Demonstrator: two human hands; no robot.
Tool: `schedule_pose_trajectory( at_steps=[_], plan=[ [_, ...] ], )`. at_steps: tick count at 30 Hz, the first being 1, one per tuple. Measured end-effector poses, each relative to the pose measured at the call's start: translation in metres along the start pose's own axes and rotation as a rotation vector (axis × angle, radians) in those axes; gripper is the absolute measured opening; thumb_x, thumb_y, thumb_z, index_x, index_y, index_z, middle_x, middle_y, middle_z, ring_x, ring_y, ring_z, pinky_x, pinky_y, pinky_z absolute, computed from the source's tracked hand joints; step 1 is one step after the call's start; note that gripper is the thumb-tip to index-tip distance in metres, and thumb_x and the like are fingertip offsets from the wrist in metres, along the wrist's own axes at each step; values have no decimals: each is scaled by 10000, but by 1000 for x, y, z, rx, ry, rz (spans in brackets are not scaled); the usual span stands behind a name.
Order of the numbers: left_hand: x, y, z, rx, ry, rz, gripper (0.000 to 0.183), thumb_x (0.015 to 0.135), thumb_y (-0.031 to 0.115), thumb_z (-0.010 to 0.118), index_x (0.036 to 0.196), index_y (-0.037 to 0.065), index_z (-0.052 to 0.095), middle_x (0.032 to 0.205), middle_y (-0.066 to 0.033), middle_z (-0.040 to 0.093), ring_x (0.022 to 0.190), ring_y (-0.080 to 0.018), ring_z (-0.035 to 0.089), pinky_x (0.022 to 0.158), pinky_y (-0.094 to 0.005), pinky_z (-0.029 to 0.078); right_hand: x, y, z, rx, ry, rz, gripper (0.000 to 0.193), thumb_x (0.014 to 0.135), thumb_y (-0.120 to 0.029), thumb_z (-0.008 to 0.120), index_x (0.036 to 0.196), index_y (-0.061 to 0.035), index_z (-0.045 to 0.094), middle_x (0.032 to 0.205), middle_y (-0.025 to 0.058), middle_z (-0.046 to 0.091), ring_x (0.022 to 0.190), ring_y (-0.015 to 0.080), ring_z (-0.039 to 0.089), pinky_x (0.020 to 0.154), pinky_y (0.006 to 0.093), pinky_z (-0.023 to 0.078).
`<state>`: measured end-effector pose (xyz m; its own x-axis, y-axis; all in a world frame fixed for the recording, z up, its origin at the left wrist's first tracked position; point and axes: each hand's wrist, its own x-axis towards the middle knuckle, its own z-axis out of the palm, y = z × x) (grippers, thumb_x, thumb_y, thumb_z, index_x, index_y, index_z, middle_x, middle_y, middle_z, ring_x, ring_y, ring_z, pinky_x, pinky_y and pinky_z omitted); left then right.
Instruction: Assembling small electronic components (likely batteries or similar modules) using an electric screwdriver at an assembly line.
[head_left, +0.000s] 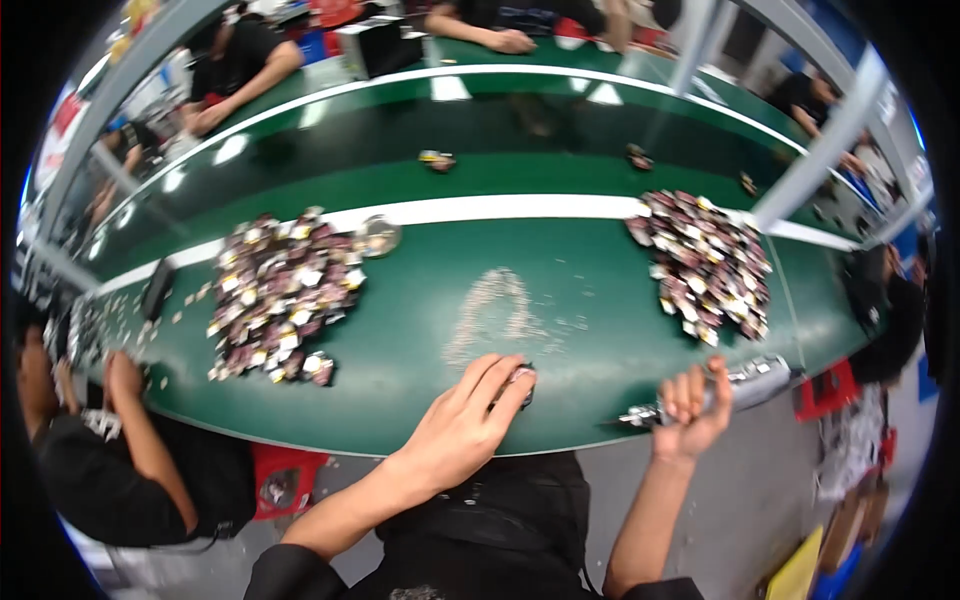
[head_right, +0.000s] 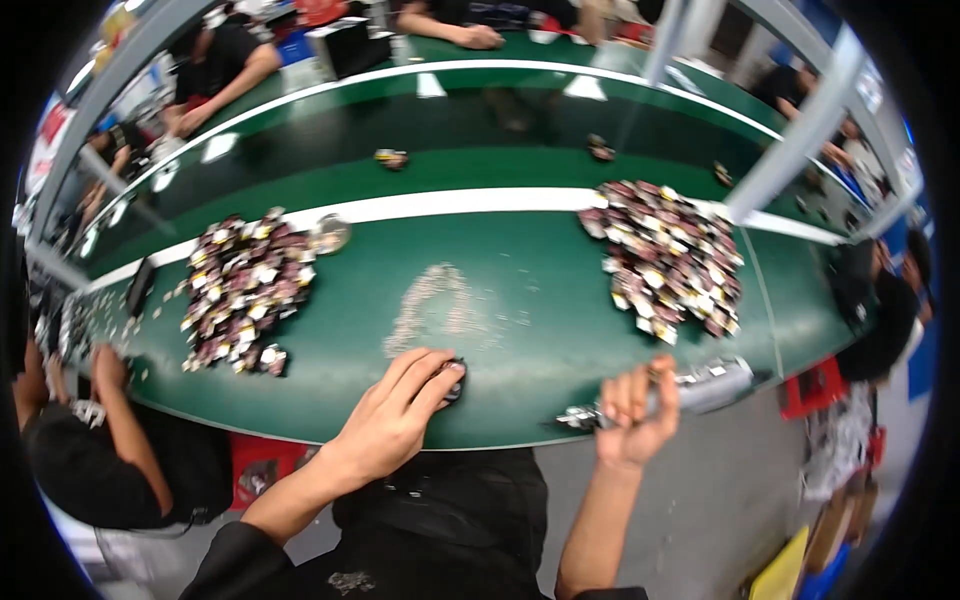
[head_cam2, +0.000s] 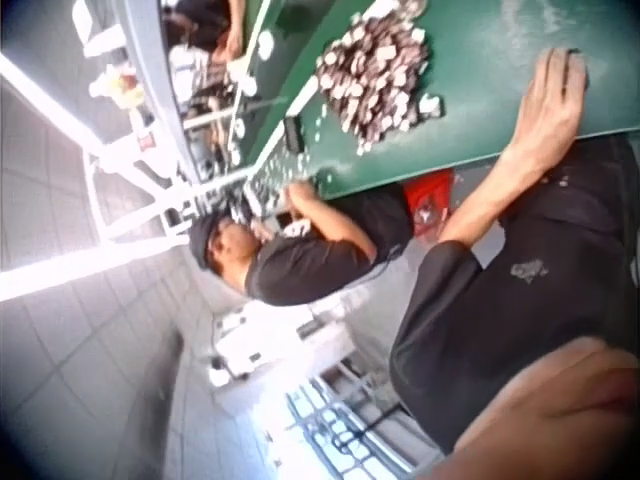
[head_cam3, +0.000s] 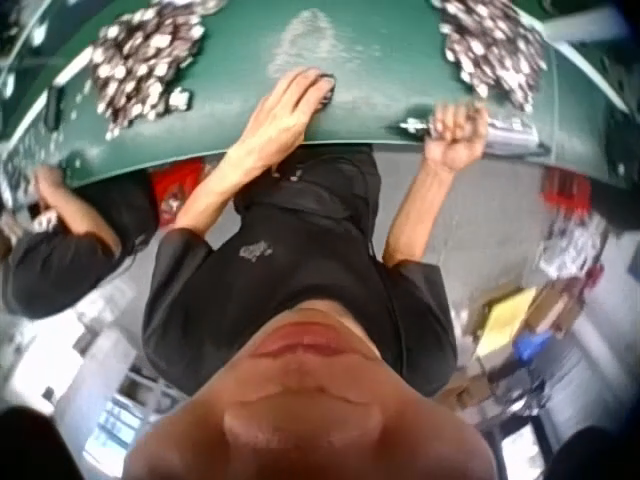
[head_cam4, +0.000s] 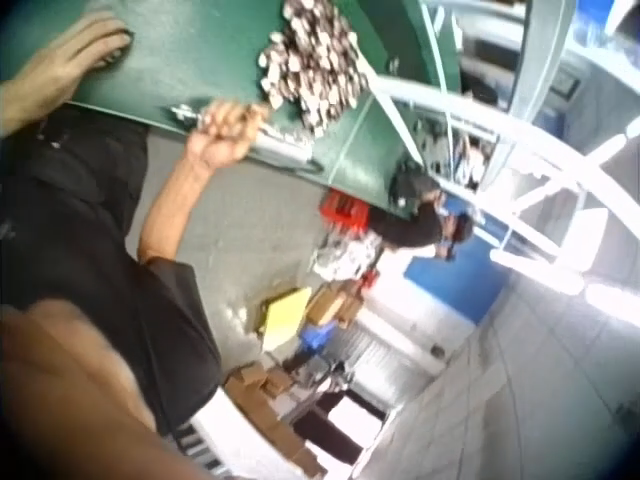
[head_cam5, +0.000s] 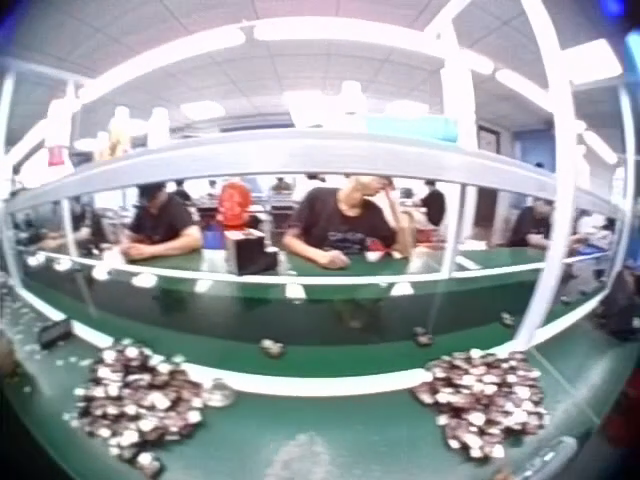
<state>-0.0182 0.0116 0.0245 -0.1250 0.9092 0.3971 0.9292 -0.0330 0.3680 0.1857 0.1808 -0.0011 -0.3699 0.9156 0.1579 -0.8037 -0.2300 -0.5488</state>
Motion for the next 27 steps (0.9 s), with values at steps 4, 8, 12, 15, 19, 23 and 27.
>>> schedule_pose_trajectory(
  at_steps=[4, 8, 12, 15, 19, 23, 27],
  plan=[
    [-20, -49, -54, 163, 206, -170, 486, 690, -141, 597, 1150, -1, 528, 1182, -163, 520, 1105, -361, 497, 946, -411, 428, -6, 19, 0, 80, 76, 28, 138, 966, -203, 459, 948, -69, 487, 515, -50, 291, 397, 51, 262, 415, 208, 287],
    [-39, -119, -114, 458, 342, -342, 447, 746, -155, 488, 1168, -11, 520, 1157, -196, 533, 1105, -373, 504, 977, -420, 399, -6, 31, -2, 148, 93, 130, 115, 954, -192, 470, 930, -86, 507, 520, -36, 294, 408, 65, 282, 435, 235, 304],
    [-67, -180, -151, 693, 126, -563, 311, 845, -37, 473, 1148, -6, 539, 1101, -198, 587, 1067, -369, 515, 903, -448, 411, -2, 38, 2, 227, 21, 190, 118, 941, -199, 484, 925, -85, 511, 516, -25, 310, 411, 91, 296, 458, 268, 324],
    [-40, -168, -135, 720, 153, -439, 284, 857, -15, 490, 1135, -10, 549, 1130, -200, 572, 1086, -369, 513, 937, -447, 400, -5, 33, -1, 244, 14, 164, 124, 941, -196, 476, 920, -78, 507, 514, -23, 315, 412, 91, 312, 457, 264, 339],
    [23, -110, -78, 431, 169, -209, 249, 837, -26, 570, 1085, -7, 579, 1119, -154, 580, 1070, -335, 538, 926, -384, 422, -4, 31, -5, 248, 23, 162, 122, 944, -192, 468, 912, -81, 508, 514, -24, 319, 411, 91, 319, 453, 265, 343],
    [76, -65, -9, 171, 61, -14, 249, 789, 5, 652, 1035, 21, 613, 1063, -122, 597, 984, -305, 580, 838, -372, 477, -4, 29, -11, 285, 22, 195, 128, 948, -192, 462, 907, -81, 509, 512, -25, 318, 408, 90, 320, 454, 264, 346],
    [118, -61, 40, 181, -29, 95, 197, 792, 40, 650, 985, 14, 618, 993, -102, 591, 928, -285, 581, 796, -371, 498, -4, 28, -9, 280, -2, 201, 132, 955, -194, 444, 913, -80, 497, 509, -23, 327, 403, 89, 325, 458, 264, 350]
  ],
)
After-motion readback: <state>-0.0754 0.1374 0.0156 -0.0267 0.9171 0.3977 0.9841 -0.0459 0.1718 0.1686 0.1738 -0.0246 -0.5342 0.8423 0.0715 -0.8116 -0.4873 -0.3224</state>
